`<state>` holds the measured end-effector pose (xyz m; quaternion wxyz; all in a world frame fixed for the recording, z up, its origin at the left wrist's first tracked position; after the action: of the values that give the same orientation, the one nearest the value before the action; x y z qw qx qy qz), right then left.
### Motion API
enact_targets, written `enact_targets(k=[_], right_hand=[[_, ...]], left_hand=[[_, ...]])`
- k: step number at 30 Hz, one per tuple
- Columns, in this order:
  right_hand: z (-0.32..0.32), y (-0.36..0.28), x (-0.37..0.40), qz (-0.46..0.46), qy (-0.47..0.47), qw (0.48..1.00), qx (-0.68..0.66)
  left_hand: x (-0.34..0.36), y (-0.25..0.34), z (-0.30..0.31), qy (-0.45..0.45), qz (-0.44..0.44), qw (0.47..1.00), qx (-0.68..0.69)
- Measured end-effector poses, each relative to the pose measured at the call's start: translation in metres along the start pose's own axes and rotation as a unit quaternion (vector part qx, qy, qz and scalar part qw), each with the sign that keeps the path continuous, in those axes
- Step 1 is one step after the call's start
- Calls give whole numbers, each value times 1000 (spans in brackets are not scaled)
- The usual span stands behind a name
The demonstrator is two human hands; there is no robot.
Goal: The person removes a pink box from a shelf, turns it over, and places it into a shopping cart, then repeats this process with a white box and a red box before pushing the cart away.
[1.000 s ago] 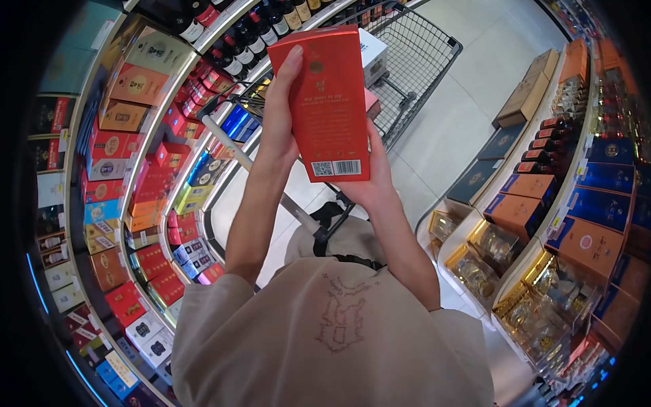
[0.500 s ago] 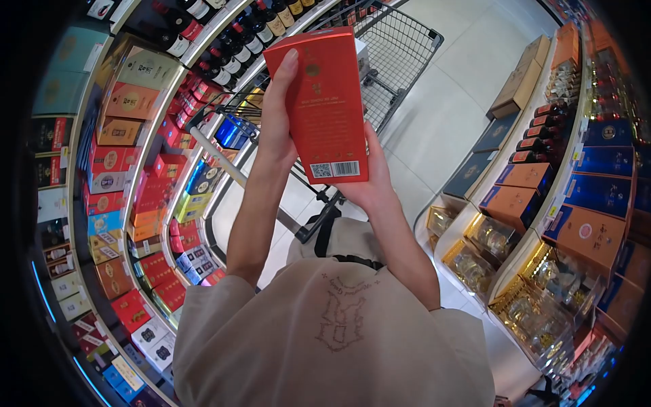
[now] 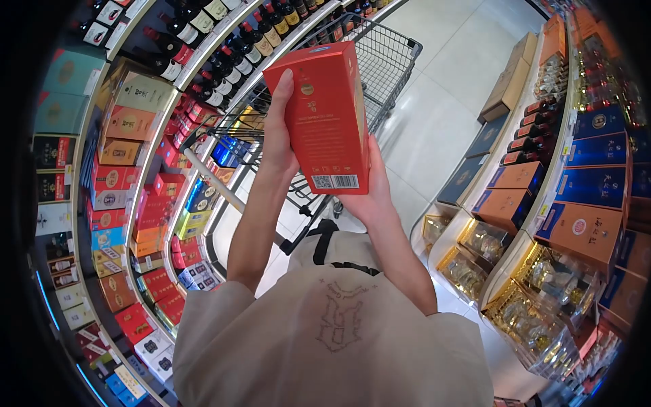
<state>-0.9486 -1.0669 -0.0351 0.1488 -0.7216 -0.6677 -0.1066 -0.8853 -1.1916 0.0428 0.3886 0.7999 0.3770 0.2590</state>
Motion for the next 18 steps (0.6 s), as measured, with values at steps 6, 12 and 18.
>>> enact_targets(k=[6,12,18], right_hand=[[-3,-9,10,4,-10,1000,-18],[2,-28,12,19,6,1000,-9],[0,-46,24,86,1,996,-5]], left_hand=[[-2,-3,-23,-3,7,1000,-1],[-12,-12,-37,-19,13,1000,3],[-26,-35,-31,-53,-9,998,40]])
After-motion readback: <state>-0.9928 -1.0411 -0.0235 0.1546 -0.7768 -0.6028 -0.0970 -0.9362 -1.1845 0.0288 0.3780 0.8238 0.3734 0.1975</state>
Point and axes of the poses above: each hand's wrist, its own x-axis away from the middle knuckle, its own z-axis out of the back of the hand, y = z × x, the point moved 4 cm from there along -x, towards the middle knuckle
